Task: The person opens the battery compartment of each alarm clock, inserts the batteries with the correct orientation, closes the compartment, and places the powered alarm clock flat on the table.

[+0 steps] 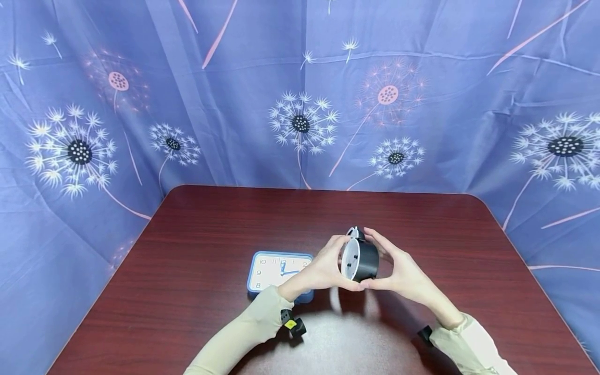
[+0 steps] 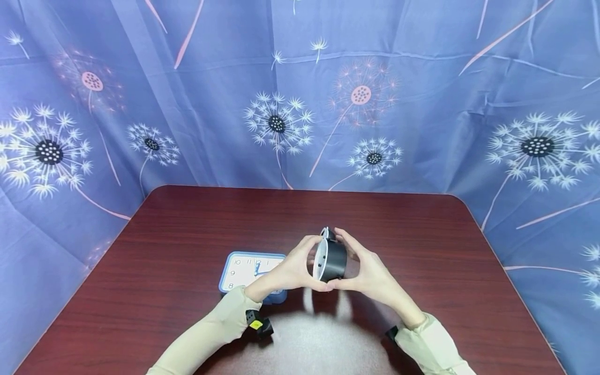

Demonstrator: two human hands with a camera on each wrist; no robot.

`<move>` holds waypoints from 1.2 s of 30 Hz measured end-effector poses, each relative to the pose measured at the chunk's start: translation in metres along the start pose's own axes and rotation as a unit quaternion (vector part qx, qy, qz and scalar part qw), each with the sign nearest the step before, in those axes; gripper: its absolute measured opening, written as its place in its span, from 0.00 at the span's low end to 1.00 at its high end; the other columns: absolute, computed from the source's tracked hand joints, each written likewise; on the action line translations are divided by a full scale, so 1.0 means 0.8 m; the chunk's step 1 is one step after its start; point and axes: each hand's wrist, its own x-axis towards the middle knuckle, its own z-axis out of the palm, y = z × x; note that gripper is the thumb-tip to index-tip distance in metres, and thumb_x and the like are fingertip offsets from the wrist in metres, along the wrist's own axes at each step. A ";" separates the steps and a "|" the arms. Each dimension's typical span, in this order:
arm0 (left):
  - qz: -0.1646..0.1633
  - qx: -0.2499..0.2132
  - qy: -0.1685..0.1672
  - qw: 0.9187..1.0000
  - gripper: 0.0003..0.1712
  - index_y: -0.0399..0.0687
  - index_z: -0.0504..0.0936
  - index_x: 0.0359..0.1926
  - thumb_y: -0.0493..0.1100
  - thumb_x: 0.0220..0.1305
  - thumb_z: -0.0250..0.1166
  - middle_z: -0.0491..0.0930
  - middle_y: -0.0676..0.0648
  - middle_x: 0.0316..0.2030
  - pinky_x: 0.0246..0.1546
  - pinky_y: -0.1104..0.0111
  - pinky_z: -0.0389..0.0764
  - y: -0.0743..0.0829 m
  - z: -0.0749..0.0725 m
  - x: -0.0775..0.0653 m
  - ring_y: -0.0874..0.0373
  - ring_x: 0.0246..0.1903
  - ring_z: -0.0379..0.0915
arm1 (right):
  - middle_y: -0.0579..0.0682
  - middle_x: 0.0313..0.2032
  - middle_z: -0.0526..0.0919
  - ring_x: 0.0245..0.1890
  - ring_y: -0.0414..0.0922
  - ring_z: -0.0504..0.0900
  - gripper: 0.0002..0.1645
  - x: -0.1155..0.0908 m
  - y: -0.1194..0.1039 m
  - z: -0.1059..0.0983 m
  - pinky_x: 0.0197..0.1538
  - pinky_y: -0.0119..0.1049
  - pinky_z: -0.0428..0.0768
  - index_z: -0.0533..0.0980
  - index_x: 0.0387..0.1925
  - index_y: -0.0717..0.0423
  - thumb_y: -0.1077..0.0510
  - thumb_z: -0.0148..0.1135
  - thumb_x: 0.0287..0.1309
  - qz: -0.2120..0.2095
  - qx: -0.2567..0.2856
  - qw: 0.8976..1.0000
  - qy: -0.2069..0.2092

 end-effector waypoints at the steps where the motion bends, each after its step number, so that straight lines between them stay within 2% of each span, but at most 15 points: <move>1: 0.003 0.015 0.002 1.000 0.53 0.44 0.65 0.65 0.45 0.36 0.81 0.64 0.43 0.61 0.53 0.71 0.75 0.000 0.000 0.000 0.55 0.53 0.70 | 0.56 0.65 0.71 0.59 0.32 0.74 0.63 0.000 0.000 0.000 0.58 0.17 0.67 0.56 0.73 0.49 0.53 0.82 0.36 0.000 -0.014 1.000 0.003; 6: 0.020 0.056 0.011 0.998 0.53 0.46 0.66 0.64 0.47 0.34 0.81 0.65 0.43 0.61 0.56 0.68 0.71 -0.001 0.000 -0.001 0.54 0.56 0.67 | 0.54 0.64 0.73 0.58 0.45 0.78 0.62 -0.001 -0.001 0.001 0.59 0.26 0.72 0.58 0.73 0.48 0.49 0.81 0.36 -0.001 -0.077 0.997 0.009; 10: 0.024 0.067 0.013 0.997 0.53 0.47 0.66 0.64 0.47 0.34 0.81 0.65 0.42 0.60 0.57 0.66 0.70 -0.002 0.000 -0.001 0.53 0.58 0.65 | 0.54 0.64 0.73 0.59 0.50 0.78 0.62 -0.002 -0.001 0.001 0.59 0.32 0.74 0.58 0.72 0.49 0.49 0.81 0.36 -0.007 -0.092 0.996 0.006; 16: 0.014 0.094 0.018 0.995 0.54 0.48 0.67 0.64 0.49 0.33 0.81 0.66 0.43 0.60 0.56 0.65 0.68 -0.004 0.002 -0.001 0.51 0.57 0.65 | 0.56 0.64 0.74 0.58 0.51 0.78 0.62 -0.001 0.000 0.003 0.58 0.35 0.75 0.58 0.72 0.51 0.51 0.82 0.35 -0.014 -0.103 0.995 0.008; 23: 0.006 0.130 0.017 0.991 0.57 0.54 0.64 0.68 0.52 0.33 0.81 0.65 0.45 0.60 0.50 0.67 0.65 -0.004 0.003 -0.003 0.50 0.55 0.60 | 0.58 0.63 0.74 0.58 0.52 0.78 0.63 -0.001 0.000 0.005 0.59 0.27 0.72 0.57 0.73 0.50 0.52 0.82 0.35 -0.017 -0.113 0.993 0.011; 28: 0.011 0.146 0.020 0.989 0.59 0.56 0.63 0.69 0.53 0.33 0.81 0.64 0.45 0.60 0.48 0.68 0.66 -0.005 0.005 -0.004 0.50 0.54 0.60 | 0.57 0.62 0.75 0.57 0.51 0.79 0.63 -0.002 0.003 0.006 0.57 0.25 0.72 0.56 0.73 0.47 0.51 0.81 0.35 -0.014 -0.126 0.992 0.010; 34: 0.025 0.185 0.023 0.982 0.57 0.56 0.65 0.68 0.55 0.33 0.80 0.64 0.44 0.61 0.48 0.68 0.65 -0.004 0.006 -0.003 0.49 0.53 0.58 | 0.54 0.59 0.78 0.54 0.47 0.80 0.65 -0.003 0.005 0.006 0.52 0.41 0.77 0.55 0.74 0.47 0.51 0.82 0.34 -0.011 -0.150 0.989 0.006; 36: 0.029 0.197 0.026 0.980 0.56 0.56 0.66 0.67 0.56 0.33 0.80 0.64 0.43 0.61 0.48 0.67 0.65 -0.004 0.006 -0.003 0.48 0.53 0.58 | 0.55 0.60 0.78 0.54 0.47 0.80 0.66 -0.003 0.005 0.007 0.51 0.43 0.78 0.54 0.74 0.47 0.51 0.82 0.34 -0.009 -0.154 0.988 0.004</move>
